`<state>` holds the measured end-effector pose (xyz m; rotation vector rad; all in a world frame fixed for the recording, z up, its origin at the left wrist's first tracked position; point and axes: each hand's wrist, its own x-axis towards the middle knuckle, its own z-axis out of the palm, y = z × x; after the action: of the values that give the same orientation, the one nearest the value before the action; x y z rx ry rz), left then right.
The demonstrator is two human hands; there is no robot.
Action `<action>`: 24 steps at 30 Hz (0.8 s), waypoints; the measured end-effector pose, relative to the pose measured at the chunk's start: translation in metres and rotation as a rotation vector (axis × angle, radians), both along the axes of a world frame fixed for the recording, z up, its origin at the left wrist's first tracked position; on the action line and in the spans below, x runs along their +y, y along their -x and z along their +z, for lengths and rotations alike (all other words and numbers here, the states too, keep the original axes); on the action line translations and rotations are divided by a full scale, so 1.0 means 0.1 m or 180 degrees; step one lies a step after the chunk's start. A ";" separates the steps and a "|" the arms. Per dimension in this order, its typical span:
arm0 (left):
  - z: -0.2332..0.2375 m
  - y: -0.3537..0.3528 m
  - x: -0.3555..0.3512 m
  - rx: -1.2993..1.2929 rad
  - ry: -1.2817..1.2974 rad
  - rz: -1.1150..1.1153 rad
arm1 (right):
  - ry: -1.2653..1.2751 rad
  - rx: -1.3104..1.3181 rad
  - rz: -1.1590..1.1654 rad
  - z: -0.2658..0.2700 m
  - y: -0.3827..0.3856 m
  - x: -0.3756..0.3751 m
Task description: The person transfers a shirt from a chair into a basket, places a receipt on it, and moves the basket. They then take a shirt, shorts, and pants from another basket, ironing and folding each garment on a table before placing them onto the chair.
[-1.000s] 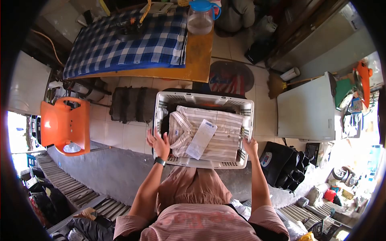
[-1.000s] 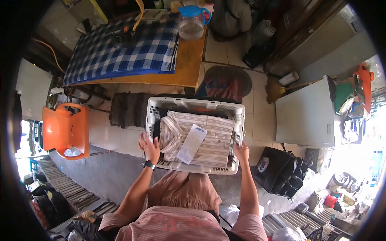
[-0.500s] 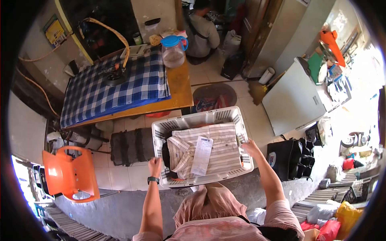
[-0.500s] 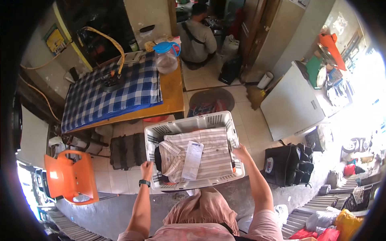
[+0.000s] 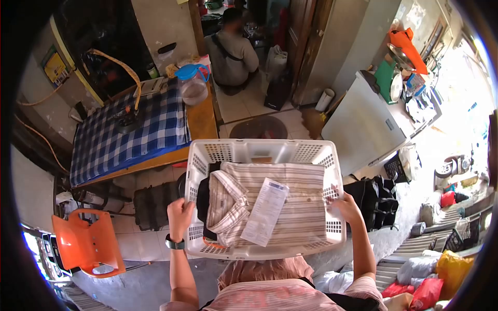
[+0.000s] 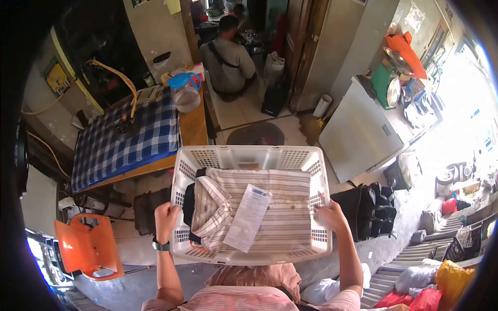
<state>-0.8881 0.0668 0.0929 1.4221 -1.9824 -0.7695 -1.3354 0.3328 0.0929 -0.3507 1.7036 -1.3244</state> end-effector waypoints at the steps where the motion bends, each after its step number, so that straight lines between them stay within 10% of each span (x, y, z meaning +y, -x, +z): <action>1: 0.09 0.25 0.00 0.0046 -0.0063 -0.0045 | 0.0139 -0.0110 -0.0130 0.06 0.16 0.03; 14: -0.29 3.96 -0.13 0.0437 0.0042 -0.0649 | 0.0071 -0.0222 -0.0990 -0.22 3.32 0.80; 19: -0.58 4.82 -0.24 0.0514 -0.0220 -0.0832 | -0.1236 -0.0972 -0.0920 -0.64 4.04 1.22; 24: -0.87 5.21 -0.63 0.0292 -0.0132 -0.0981 | -0.0750 -0.1541 -0.0412 -0.84 4.20 1.00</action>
<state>-1.4089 0.0040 0.0061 1.0940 -2.1507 -0.9958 -1.7557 0.4331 0.0084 0.2077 1.4608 -1.1652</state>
